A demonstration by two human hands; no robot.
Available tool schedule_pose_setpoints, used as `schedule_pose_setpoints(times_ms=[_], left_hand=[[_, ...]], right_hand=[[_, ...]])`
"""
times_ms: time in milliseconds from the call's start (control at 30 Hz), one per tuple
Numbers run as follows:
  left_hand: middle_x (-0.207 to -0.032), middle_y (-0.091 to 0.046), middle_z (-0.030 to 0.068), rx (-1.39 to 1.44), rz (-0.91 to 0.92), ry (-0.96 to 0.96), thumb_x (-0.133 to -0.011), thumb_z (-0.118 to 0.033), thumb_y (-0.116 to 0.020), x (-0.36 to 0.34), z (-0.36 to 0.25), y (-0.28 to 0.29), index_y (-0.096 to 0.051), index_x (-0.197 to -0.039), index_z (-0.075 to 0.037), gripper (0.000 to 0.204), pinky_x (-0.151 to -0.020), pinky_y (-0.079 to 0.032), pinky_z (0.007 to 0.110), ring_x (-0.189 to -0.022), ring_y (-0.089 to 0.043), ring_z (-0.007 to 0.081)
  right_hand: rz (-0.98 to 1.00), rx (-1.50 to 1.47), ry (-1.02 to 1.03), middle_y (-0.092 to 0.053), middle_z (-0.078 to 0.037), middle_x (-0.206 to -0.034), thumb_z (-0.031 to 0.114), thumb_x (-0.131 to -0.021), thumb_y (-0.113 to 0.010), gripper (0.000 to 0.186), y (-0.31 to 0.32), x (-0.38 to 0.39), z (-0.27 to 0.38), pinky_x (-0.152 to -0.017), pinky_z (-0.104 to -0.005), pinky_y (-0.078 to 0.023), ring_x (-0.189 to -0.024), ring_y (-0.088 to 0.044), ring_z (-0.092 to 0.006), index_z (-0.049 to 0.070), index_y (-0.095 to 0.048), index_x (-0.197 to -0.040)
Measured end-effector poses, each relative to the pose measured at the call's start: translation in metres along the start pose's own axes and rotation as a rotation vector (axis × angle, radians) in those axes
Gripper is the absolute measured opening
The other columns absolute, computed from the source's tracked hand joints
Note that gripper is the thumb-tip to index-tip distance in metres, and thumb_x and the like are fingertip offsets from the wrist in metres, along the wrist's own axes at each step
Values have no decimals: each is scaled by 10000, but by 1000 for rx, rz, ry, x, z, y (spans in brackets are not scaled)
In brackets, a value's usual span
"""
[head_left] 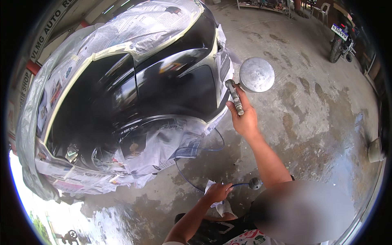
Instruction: The person uses a spray gun to apply black paint to the front bumper and hood of a car that is masked with newspaper and plastic sheeting. The person moves around the vehicle to cover different sections, then walks to a workbench and wipes the spray gun with a cloth.
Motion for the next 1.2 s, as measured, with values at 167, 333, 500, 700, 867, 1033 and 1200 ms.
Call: schedule_pose_setpoints(times_ms=[167, 333, 500, 700, 867, 1033, 1200], left_hand=[[-846, -710, 241, 17, 50, 36, -1044, -409, -552, -11, 35, -58, -666, -1220, -120, 356, -741, -534, 555, -824, -695, 455], [-801, -683, 242, 103, 60, 21, -1034, -372, -559, -11, 38, -91, -652, -1099, -108, 288, -732, -499, 580, -812, -670, 478], [-778, -670, 238, 79, 39, 20, -1028, -346, -563, -4, 21, -87, -646, -1064, -109, 254, -719, -482, 592, -790, -660, 484], [-768, -667, 237, 12, 81, 12, -1029, -353, -561, -12, 11, -96, -649, -1063, -106, 264, -712, -475, 596, -767, -655, 483], [-787, -672, 226, 55, 145, -40, -1035, -355, -550, -23, -2, -106, -649, -1058, -112, 263, -718, -474, 576, -789, -659, 467], [-817, -687, 201, 27, 178, -52, -1035, -342, -546, -28, -8, -111, -649, -1048, -118, 247, -726, -475, 561, -814, -667, 445], [-833, -692, 207, 31, 215, -62, -1031, -339, -545, -27, -14, -117, -649, -1044, -116, 246, -736, -479, 565, -827, -670, 448]], right_hand=[[74, -307, 178, -751, -146, -1116, 232, -973, -752, 500, -44, 50, 6, -879, -392, -552, -1003, -745, -312, 173, -567, -1434], [287, -544, 144, -748, -131, -1087, 237, -974, -759, 484, -90, 92, 31, -868, -341, -538, -975, -726, -226, 104, -582, -1405], [588, -600, -81, -754, -119, -893, 311, -955, -783, 497, -125, 113, 29, -797, -339, -551, -843, -727, -205, 59, -644, -1360], [305, -395, 138, -767, -187, -977, 357, -936, -793, 499, -83, 76, -2, -852, -375, -558, -969, -763, -312, 81, -668, -1332], [117, -239, 144, -778, -168, -1037, 350, -932, -798, 491, -32, 46, -29, -863, -384, -563, -992, -760, -304, 94, -678, -1334], [-13, -179, 128, -772, -177, -1071, 341, -939, -791, 495, -2, 17, -55, -859, -384, -565, -1016, -753, -322, 111, -662, -1358], [-2, -192, 116, -765, -146, -1105, 342, -958, -771, 530, -23, 37, -65, -881, -375, -555, -1016, -746, -276, 138, -611, -1419]])
Point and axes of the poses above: each hand's wrist, its own x-axis away from the middle knuckle, its own y-axis out of the back of the hand, z = x × y, the point moved 7 cm from there along -x, towards the middle knuckle
